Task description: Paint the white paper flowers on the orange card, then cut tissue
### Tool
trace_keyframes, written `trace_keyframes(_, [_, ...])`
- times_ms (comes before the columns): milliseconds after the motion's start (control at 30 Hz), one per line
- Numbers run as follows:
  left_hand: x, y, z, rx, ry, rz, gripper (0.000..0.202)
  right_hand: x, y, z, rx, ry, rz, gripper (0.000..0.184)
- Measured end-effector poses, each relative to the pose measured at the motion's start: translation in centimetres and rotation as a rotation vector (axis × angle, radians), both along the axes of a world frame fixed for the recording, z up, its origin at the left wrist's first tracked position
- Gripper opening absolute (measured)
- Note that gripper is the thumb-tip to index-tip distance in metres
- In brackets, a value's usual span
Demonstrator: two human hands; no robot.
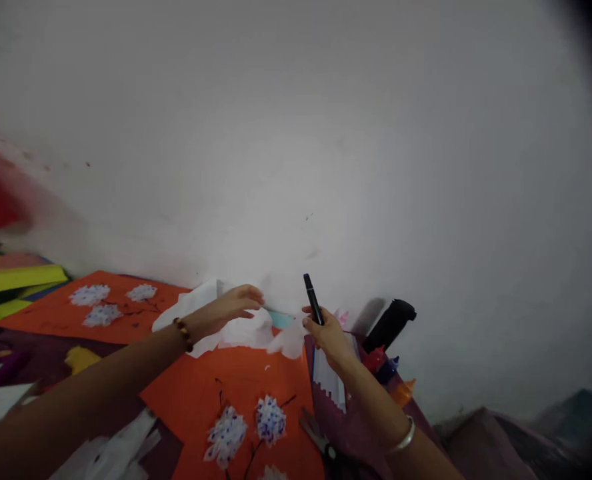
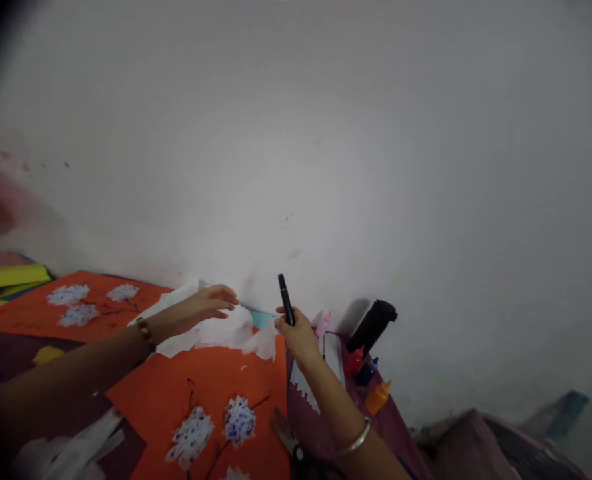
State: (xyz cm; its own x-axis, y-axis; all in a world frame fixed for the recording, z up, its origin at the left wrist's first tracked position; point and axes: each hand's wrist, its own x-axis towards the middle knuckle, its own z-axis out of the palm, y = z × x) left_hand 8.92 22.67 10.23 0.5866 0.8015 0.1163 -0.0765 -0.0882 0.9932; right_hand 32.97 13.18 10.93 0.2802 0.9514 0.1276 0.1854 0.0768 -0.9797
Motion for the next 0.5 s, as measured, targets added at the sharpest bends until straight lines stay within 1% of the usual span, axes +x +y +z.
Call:
trace_keyframes(33, [1.6, -0.2, 0.1, 0.056, 0.050, -0.054, 0.042, -0.4, 0.4, 0.5, -0.003, -0.024, 0.039, 0.032])
trace_keyframes(67, [3.2, -0.5, 0.2, 0.074, 0.051, -0.076, 0.052, -0.8, 0.7, 0.9, -0.005, -0.043, 0.077, 0.031])
trace_keyframes(100, [4.7, -0.7, 0.3, 0.082, 0.044, -0.102, 0.056, -1.1, 0.9, 1.3, -0.008, -0.057, 0.113, 0.032])
trace_keyframes(133, [6.0, -0.9, 0.3, 0.092, 0.047, -0.163, 0.053, -1.3, 1.0, 1.7, -0.008, -0.066, 0.142, 0.032])
trace_keyframes(167, [7.0, -1.1, 0.2, 0.079, 0.065, -0.245, 0.042, -1.3, 1.0, 2.1, -0.002, -0.068, 0.163, 0.033])
trace_keyframes(233, [7.8, -1.2, -0.2, 0.037, 0.095, -0.331, 0.019, -0.6, 1.0, 2.6, 0.018, -0.059, 0.174, 0.036])
trace_keyframes(267, [7.6, -1.2, -0.6, 0.010, 0.108, -0.349, 0.012, -0.1, 1.0, 2.8, 0.029, -0.051, 0.166, 0.037])
trace_keyframes(300, [7.1, -1.2, -0.9, -0.015, 0.114, -0.349, 0.008, 0.5, 1.0, 2.9, 0.037, -0.041, 0.152, 0.038])
trace_keyframes(367, [5.3, -0.9, -1.5, -0.058, 0.113, -0.329, 0.008, 1.8, 0.9, 2.7, 0.043, -0.023, 0.120, 0.038])
trace_keyframes(433, [3.1, -0.4, -2.0, -0.094, 0.098, -0.282, 0.010, 2.6, 0.9, 2.1, 0.037, -0.005, 0.096, 0.039])
trace_keyframes(500, [1.0, 0.1, -2.3, -0.117, 0.081, -0.209, 0.008, 2.9, 1.1, 1.1, 0.026, 0.014, 0.084, 0.040])
